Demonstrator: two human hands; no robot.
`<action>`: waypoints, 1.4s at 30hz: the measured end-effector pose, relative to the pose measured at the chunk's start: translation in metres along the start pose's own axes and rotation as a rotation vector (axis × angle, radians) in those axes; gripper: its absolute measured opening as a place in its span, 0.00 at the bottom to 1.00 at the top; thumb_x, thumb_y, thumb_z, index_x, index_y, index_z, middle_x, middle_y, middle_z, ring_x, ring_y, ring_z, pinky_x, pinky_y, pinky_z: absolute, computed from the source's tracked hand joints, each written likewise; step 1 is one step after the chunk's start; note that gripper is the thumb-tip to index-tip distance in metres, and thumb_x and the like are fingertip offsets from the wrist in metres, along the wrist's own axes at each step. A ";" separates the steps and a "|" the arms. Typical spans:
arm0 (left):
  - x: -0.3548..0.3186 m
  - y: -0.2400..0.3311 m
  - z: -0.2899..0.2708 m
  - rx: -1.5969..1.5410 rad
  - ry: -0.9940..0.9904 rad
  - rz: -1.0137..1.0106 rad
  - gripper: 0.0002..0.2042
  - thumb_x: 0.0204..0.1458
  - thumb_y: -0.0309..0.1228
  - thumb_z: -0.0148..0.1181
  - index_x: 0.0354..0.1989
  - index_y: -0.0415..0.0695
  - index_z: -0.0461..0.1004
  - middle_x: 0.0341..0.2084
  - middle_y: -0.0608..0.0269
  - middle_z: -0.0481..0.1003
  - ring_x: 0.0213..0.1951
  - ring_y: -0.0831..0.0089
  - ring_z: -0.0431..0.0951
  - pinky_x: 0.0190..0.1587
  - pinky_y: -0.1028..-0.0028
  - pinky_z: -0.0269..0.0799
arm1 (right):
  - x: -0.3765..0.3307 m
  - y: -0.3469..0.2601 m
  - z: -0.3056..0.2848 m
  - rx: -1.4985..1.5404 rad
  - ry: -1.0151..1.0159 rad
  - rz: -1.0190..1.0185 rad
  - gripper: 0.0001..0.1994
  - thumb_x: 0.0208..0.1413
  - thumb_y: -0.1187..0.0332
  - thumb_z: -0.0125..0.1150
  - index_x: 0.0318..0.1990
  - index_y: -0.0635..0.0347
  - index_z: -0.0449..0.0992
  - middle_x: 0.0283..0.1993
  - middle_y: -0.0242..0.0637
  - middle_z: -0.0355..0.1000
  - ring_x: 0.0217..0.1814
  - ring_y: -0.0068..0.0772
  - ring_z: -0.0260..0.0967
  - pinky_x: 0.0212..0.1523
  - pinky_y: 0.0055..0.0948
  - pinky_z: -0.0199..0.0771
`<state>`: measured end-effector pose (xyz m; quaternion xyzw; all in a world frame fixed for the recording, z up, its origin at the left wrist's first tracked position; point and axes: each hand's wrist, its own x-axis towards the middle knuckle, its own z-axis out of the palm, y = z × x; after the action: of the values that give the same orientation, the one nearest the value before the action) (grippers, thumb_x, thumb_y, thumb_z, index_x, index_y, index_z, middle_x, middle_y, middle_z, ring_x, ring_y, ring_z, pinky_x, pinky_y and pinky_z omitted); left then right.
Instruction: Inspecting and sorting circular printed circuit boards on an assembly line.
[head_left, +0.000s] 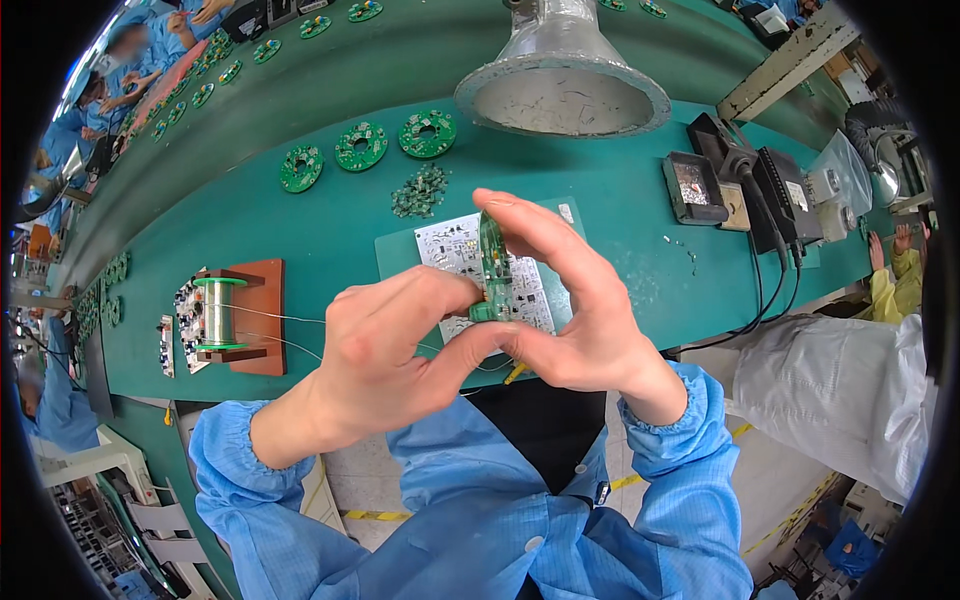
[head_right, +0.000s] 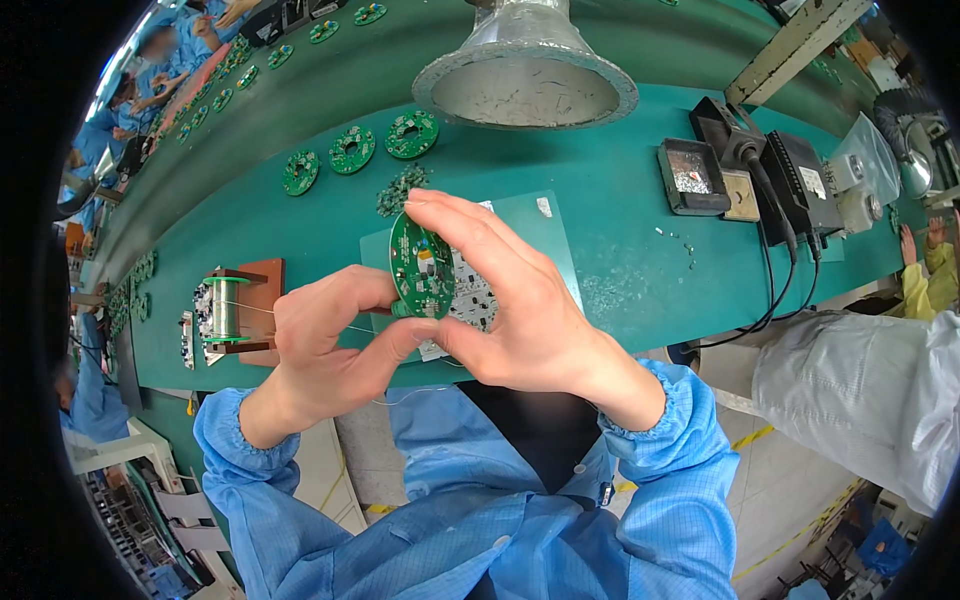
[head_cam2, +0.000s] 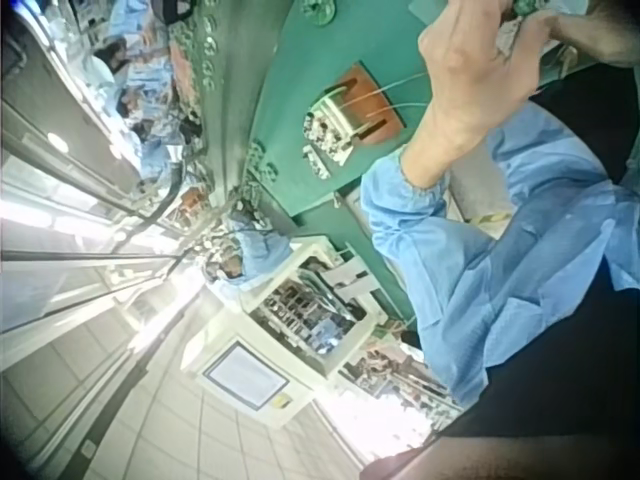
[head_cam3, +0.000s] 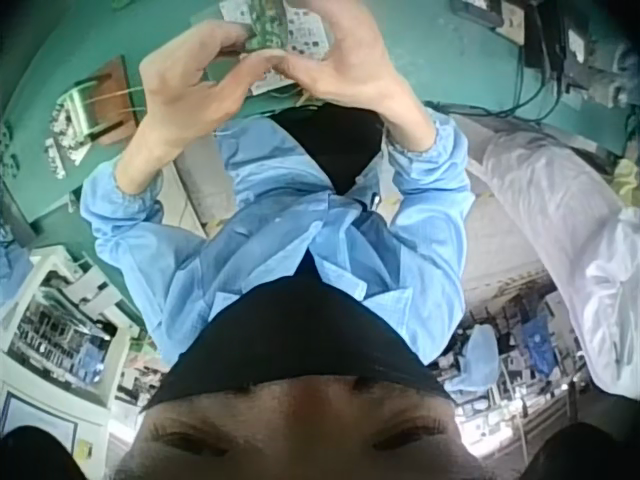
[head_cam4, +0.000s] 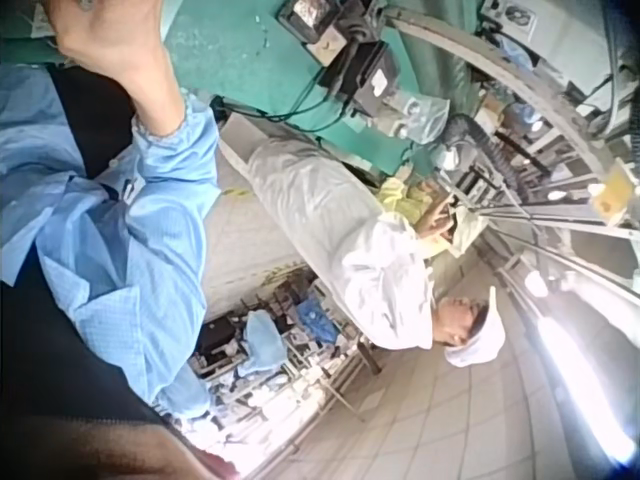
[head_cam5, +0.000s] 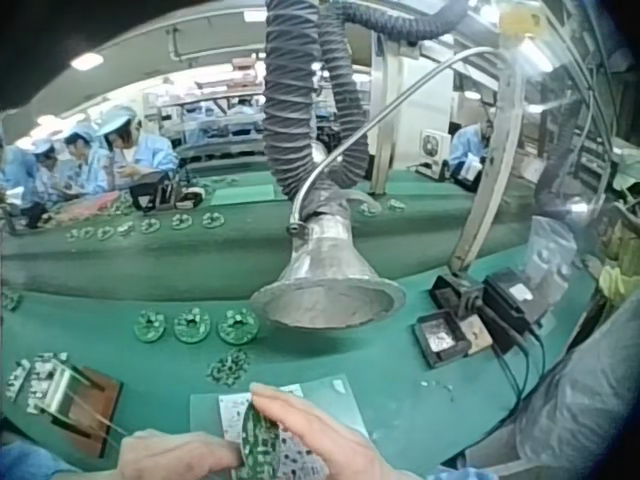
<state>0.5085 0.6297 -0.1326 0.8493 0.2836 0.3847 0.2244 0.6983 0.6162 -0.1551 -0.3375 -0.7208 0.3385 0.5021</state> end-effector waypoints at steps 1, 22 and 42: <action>0.000 0.000 0.002 0.002 0.000 -0.001 0.13 0.38 0.24 0.71 0.30 0.36 0.72 0.23 0.57 0.75 0.23 0.70 0.77 0.25 0.77 0.70 | -0.001 0.000 0.000 0.002 0.000 -0.001 0.37 0.33 0.83 0.65 0.59 0.66 0.62 0.60 0.52 0.62 0.63 0.50 0.60 0.59 0.37 0.64; -0.005 -0.008 0.017 -0.300 -0.111 -0.298 0.06 0.39 0.21 0.61 0.26 0.35 0.71 0.19 0.61 0.71 0.21 0.74 0.71 0.26 0.78 0.65 | -0.018 0.017 0.009 -0.175 0.029 -0.088 0.31 0.32 0.81 0.61 0.52 0.63 0.66 0.47 0.44 0.65 0.49 0.50 0.64 0.46 0.41 0.69; -0.016 -0.030 0.004 -0.897 -0.120 -0.789 0.12 0.58 0.33 0.53 0.28 0.36 0.71 0.21 0.68 0.73 0.22 0.86 0.69 0.25 0.85 0.64 | -0.016 0.005 0.018 -0.394 0.063 -0.182 0.38 0.22 0.78 0.66 0.53 0.66 0.66 0.45 0.42 0.65 0.45 0.44 0.63 0.44 0.38 0.65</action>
<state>0.4936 0.6405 -0.1616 0.5224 0.3744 0.3059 0.7024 0.6866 0.6030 -0.1720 -0.3731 -0.7843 0.1337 0.4772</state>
